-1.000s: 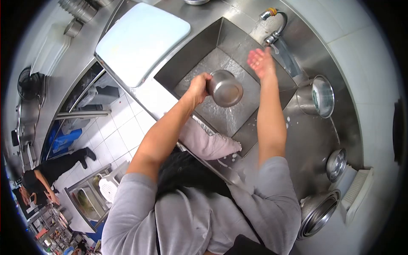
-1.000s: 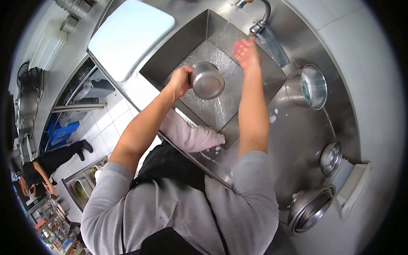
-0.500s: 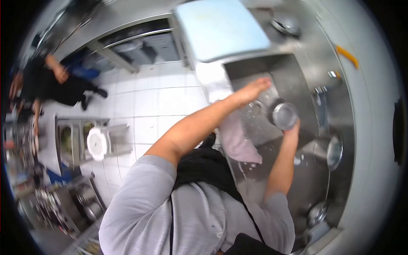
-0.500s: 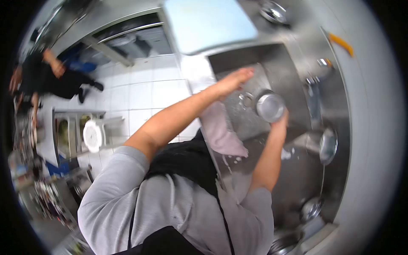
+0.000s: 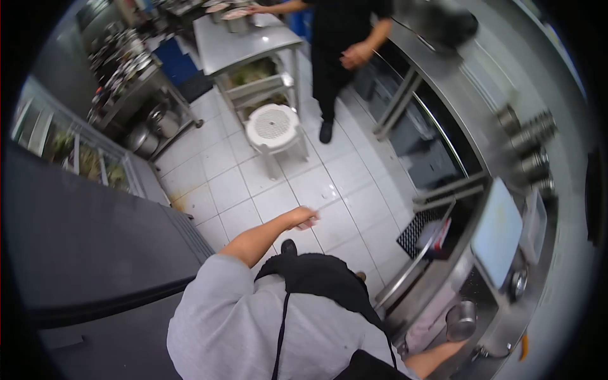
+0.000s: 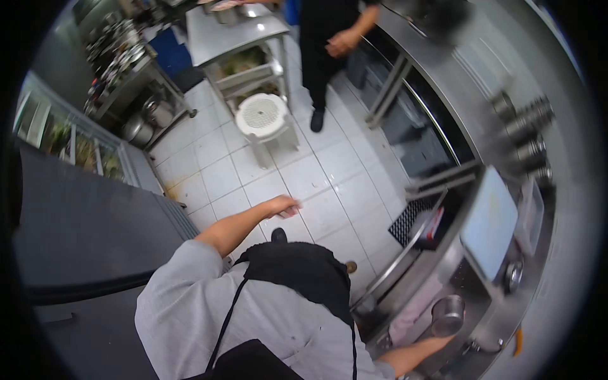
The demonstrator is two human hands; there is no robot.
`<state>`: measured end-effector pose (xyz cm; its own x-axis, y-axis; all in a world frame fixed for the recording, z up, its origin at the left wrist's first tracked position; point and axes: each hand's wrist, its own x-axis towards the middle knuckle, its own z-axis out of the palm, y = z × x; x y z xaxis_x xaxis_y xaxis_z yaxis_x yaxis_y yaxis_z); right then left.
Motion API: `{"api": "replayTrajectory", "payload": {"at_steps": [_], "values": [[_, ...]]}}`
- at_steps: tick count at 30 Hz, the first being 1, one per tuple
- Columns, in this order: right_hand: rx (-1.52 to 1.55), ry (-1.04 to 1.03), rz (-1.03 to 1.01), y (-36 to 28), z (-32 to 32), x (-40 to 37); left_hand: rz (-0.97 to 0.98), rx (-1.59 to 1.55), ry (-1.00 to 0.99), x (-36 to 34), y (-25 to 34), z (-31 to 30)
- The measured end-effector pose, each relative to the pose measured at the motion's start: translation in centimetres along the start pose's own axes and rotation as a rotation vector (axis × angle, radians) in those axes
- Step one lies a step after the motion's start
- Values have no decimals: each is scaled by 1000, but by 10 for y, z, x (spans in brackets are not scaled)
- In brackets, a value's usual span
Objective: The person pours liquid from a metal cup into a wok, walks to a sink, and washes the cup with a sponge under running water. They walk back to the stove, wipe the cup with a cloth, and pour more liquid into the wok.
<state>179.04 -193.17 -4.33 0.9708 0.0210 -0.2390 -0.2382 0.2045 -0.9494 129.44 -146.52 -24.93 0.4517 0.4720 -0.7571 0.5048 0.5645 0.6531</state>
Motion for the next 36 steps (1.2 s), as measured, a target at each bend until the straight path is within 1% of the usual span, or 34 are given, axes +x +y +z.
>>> {"api": "replayTrajectory", "payload": {"at_steps": [1,2,3,4,5,6,7,8,9,10,11,12,13,14,15,16,17,18,20,21,22,24,25,26,28,29,30,32,33,35,36], "values": [[-38,-67,-42,-5,26,-16,-30,106,135,5,-57,-50],[-73,-136,-56,-5,52,-32,50,524,224,8,-123,-104],[-112,-215,-58,-3,80,-52,-75,782,443,-21,-166,-133],[-158,-293,-25,4,107,-67,-335,705,552,-56,-195,-156],[-214,-366,60,14,133,-77,-526,598,580,-87,-221,-177],[-338,-405,250,30,167,-82,-615,504,559,-114,-243,-195],[-472,-464,435,46,201,-86,-651,564,478,-139,-251,-205],[-568,-519,552,90,222,-70,-685,627,401,-156,-254,-215],[-667,-587,665,135,242,-51,-648,553,475,-160,-262,-221],[-712,-821,650,192,259,-37,-612,484,548,-164,-270,-225],[-662,-768,625,229,279,-62,-577,416,618,-167,-278,-230],[-548,-812,806,273,301,-73,-491,368,685,-166,-283,-233],[-633,-937,921,331,327,-74,-400,321,755,-159,-281,-239],[-673,-978,820,364,357,-102,-308,275,827,-149,-276,-248],[-640,-1090,872,397,391,-138,-263,148,871,-141,-264,-254],[-619,-1158,971,426,427,-174,-217,26,911,-131,-250,-260],[-616,-1217,1078,438,467,-228,-150,-93,855,-129,-225,-266],[-655,-1206,1083,449,505,-282,-82,-206,794,-127,-201,-273],[-632,-1443,1094,477,568,-379,65,-305,752,-110,-168,-296],[-669,-1493,1054,488,594,-428,136,-365,772,-105,-148,-308],[-698,-1553,1170,500,621,-467,205,-428,790,-106,-124,-317],[-815,-1577,1048,477,659,-557,396,-510,911,-132,-57,-330],[-784,-1660,1042,483,677,-589,493,-546,971,-142,-35,-343],[-754,-1737,1038,490,689,-616,491,-363,1073,-143,-31,-361],[-796,-1719,1009,495,716,-671,486,3,1258,-153,-17,-400],[-808,-1761,1032,493,730,-692,409,-149,1236,-167,-9,-420],[-818,-1787,1084,468,745,-718,397,-62,1310,-176,-6,-441],[-813,-1832,1141,469,767,-763,359,101,1451,-188,-11,-473],[-795,-1892,1192,467,774,-782,361,65,1511,-196,-8,-487],[-768,-1997,1295,461,797,-815,302,-8,1598,-223,6,-509],[-869,-2161,1115,458,814,-828,274,-40,1642,-232,8,-524]]}}
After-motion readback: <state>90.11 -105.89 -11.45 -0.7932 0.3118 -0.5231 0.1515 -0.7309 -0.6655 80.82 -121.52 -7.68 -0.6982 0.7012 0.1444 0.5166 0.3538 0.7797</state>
